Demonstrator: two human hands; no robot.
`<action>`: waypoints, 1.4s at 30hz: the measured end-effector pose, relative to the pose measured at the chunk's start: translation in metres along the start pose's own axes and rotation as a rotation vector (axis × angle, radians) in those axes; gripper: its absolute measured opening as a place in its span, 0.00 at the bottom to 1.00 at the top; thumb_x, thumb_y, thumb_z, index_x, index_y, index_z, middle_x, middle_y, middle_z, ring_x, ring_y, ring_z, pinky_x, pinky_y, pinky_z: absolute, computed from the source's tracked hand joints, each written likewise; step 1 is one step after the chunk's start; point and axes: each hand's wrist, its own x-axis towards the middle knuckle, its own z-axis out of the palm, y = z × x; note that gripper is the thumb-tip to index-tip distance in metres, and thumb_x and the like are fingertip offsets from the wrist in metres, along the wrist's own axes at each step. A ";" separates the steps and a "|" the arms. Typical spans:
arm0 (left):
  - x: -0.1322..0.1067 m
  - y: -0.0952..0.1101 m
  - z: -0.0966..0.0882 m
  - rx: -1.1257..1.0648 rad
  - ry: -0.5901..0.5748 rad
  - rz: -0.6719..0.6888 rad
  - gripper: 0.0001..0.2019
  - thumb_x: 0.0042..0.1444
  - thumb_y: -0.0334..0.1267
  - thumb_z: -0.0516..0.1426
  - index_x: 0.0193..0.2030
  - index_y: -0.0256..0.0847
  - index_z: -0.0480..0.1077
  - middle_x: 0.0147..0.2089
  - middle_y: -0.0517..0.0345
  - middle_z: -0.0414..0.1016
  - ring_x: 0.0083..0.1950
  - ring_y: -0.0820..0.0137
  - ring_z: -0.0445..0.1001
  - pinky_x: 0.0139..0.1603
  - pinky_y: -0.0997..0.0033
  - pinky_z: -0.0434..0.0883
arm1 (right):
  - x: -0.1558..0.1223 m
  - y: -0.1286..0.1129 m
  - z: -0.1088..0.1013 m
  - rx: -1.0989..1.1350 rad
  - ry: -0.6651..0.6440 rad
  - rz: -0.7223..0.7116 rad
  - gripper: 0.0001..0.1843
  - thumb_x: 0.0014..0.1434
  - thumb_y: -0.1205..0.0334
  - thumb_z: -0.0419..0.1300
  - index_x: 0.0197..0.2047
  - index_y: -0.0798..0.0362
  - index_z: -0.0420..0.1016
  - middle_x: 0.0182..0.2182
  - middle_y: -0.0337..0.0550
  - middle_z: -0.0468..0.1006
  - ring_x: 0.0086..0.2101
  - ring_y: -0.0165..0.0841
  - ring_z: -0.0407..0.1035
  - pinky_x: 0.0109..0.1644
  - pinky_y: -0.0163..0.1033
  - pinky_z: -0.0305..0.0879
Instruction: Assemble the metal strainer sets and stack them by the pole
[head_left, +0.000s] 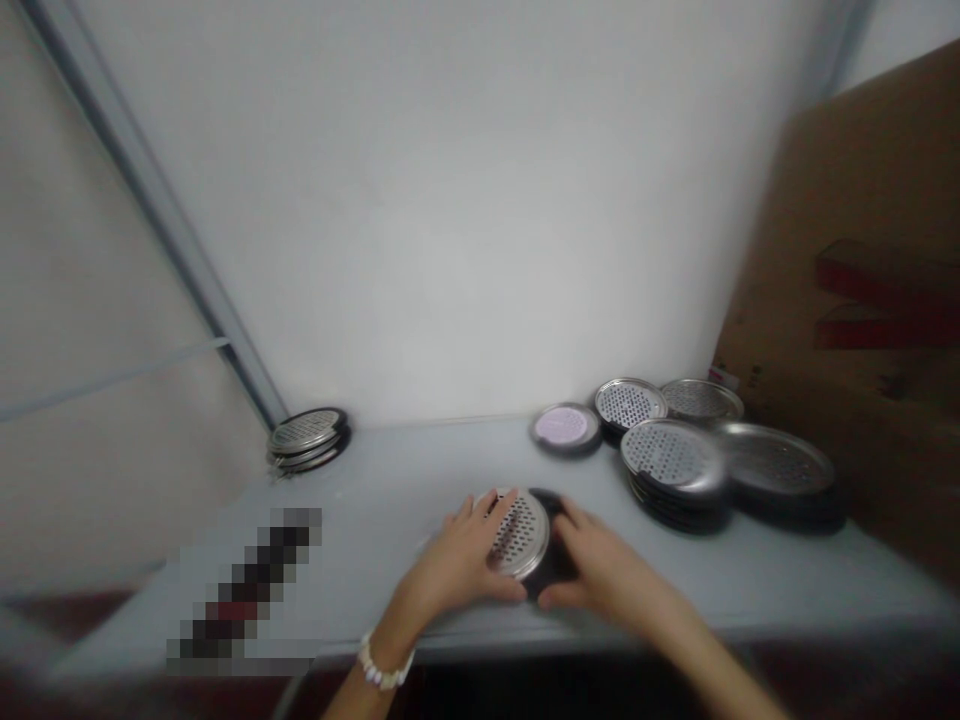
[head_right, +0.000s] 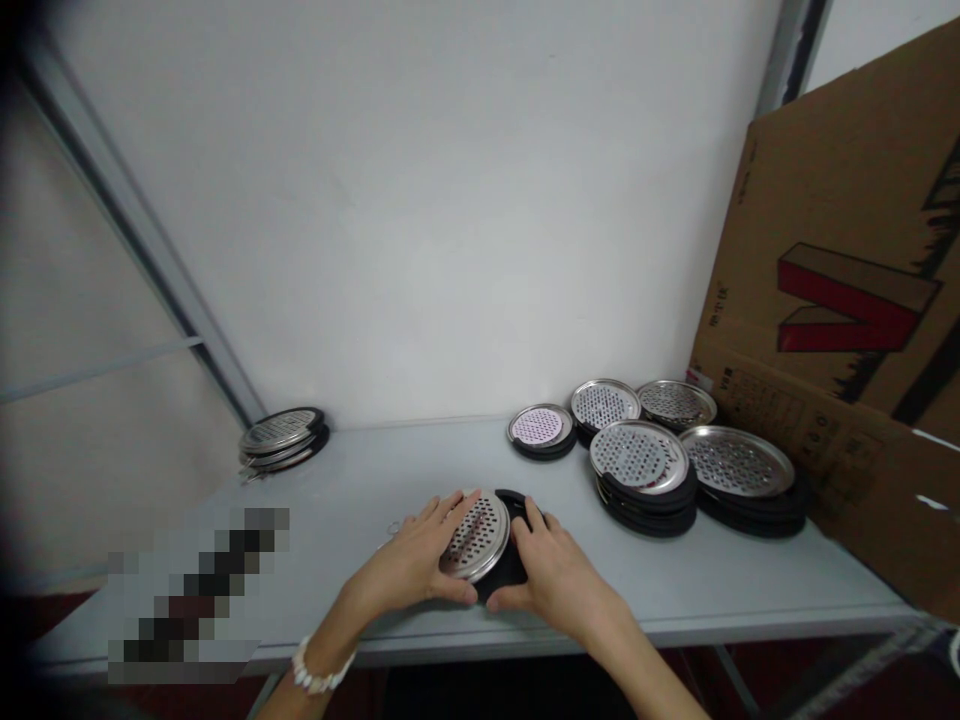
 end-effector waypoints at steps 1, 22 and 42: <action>-0.001 0.001 0.000 0.002 0.003 0.005 0.60 0.46 0.54 0.69 0.79 0.51 0.39 0.81 0.48 0.40 0.79 0.40 0.41 0.74 0.36 0.49 | 0.001 0.002 0.001 0.009 -0.011 0.008 0.45 0.47 0.48 0.76 0.64 0.55 0.68 0.71 0.63 0.55 0.67 0.58 0.57 0.68 0.56 0.56; -0.004 -0.021 -0.008 -0.227 0.050 0.113 0.61 0.37 0.47 0.74 0.77 0.46 0.49 0.74 0.43 0.59 0.72 0.47 0.62 0.73 0.53 0.58 | 0.012 0.030 0.000 0.092 -0.058 -0.090 0.64 0.37 0.48 0.81 0.73 0.56 0.59 0.72 0.63 0.55 0.69 0.59 0.50 0.73 0.61 0.45; 0.006 -0.034 -0.001 -0.188 0.065 0.154 0.53 0.36 0.49 0.74 0.70 0.42 0.61 0.63 0.43 0.70 0.63 0.48 0.69 0.67 0.51 0.64 | 0.013 0.041 0.000 0.134 -0.055 -0.093 0.64 0.35 0.47 0.81 0.73 0.53 0.61 0.65 0.60 0.64 0.63 0.55 0.59 0.69 0.55 0.55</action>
